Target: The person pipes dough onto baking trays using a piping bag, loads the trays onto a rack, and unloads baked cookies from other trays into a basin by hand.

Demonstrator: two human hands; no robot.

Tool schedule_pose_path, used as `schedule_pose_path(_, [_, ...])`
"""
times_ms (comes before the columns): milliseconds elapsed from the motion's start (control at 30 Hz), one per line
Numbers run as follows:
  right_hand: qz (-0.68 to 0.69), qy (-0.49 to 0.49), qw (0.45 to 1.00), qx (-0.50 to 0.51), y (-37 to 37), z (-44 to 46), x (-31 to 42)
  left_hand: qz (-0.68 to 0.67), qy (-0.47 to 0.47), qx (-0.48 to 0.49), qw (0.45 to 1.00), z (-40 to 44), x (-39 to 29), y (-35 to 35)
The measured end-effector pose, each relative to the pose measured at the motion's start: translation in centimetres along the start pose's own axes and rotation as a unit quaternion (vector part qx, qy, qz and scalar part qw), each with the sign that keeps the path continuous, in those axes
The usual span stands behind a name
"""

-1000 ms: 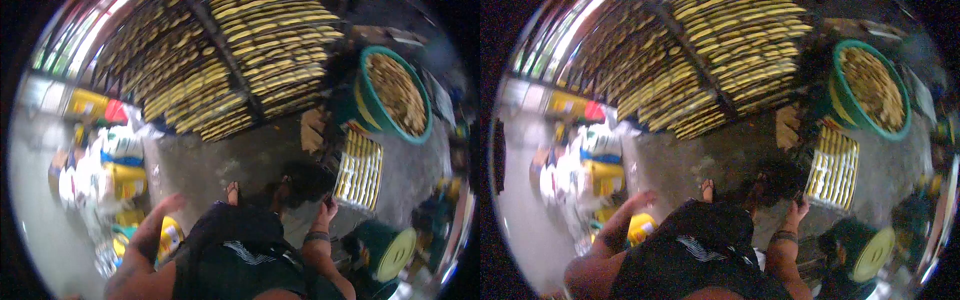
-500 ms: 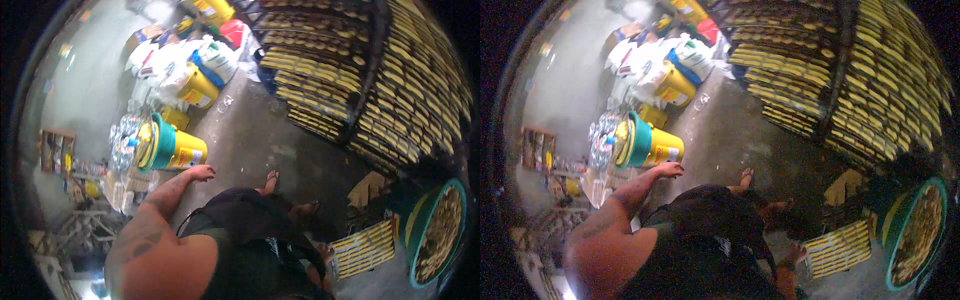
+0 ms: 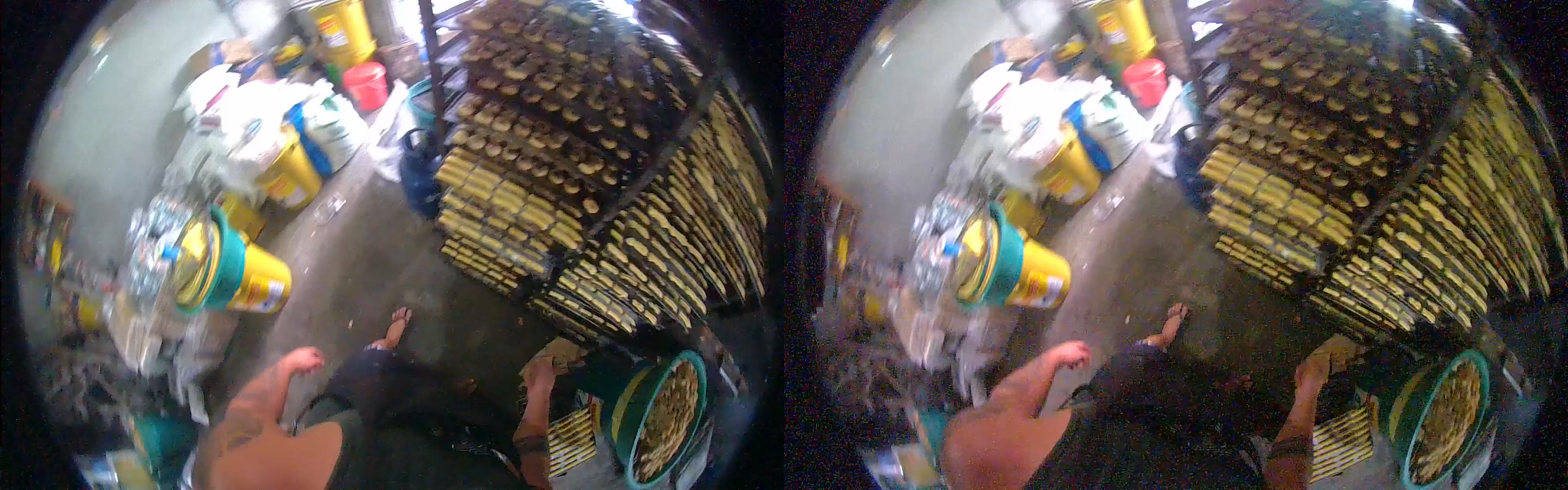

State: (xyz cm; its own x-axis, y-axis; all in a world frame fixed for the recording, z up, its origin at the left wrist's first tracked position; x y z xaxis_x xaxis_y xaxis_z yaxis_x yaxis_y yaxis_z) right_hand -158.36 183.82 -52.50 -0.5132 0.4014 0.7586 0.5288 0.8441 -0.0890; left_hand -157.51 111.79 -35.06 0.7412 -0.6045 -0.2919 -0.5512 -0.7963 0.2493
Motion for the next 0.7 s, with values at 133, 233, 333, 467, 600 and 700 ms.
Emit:
schedule_pose_path(133, [-0.04,0.258,0.963,0.07,-23.2,-9.3,28.6,-0.125,0.033,-0.003,0.992,4.5,0.1,3.1])
schedule_pose_path(233, [-0.078,0.368,0.917,0.136,-35.5,-16.6,43.8,-0.184,0.028,-0.019,0.982,7.5,-3.7,7.2])
schedule_pose_path(333, [0.106,0.385,0.895,0.198,-42.3,-20.9,55.9,-0.253,-0.045,-0.042,0.966,9.2,-9.9,12.3])
schedule_pose_path(467, [0.258,0.298,0.907,0.148,-44.5,-15.0,65.2,-0.288,-0.111,-0.059,0.949,11.4,-16.1,18.3])
schedule_pose_path(600, [0.288,0.297,0.909,0.054,-43.0,-12.1,64.3,-0.279,-0.232,-0.025,0.931,10.9,-24.5,21.1])
schedule_pose_path(700, [0.3,0.316,0.899,0.038,-42.7,-18.9,58.3,-0.36,-0.374,0.068,0.852,-0.2,-34.8,20.3])
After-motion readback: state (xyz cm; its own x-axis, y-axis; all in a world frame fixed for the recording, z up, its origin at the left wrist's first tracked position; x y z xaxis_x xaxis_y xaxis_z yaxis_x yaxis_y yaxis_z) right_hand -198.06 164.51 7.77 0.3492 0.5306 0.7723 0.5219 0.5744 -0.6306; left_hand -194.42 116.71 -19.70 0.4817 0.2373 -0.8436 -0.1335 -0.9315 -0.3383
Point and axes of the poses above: each hand's wrist, its own z-axis towards the middle knuckle, its own y-axis out of the back of the hand, x = y × z, the point moved 10 cm from there along z, towards the middle knuckle, and after that the axes turned 15 degrees about -z, right-handed, at the moved point
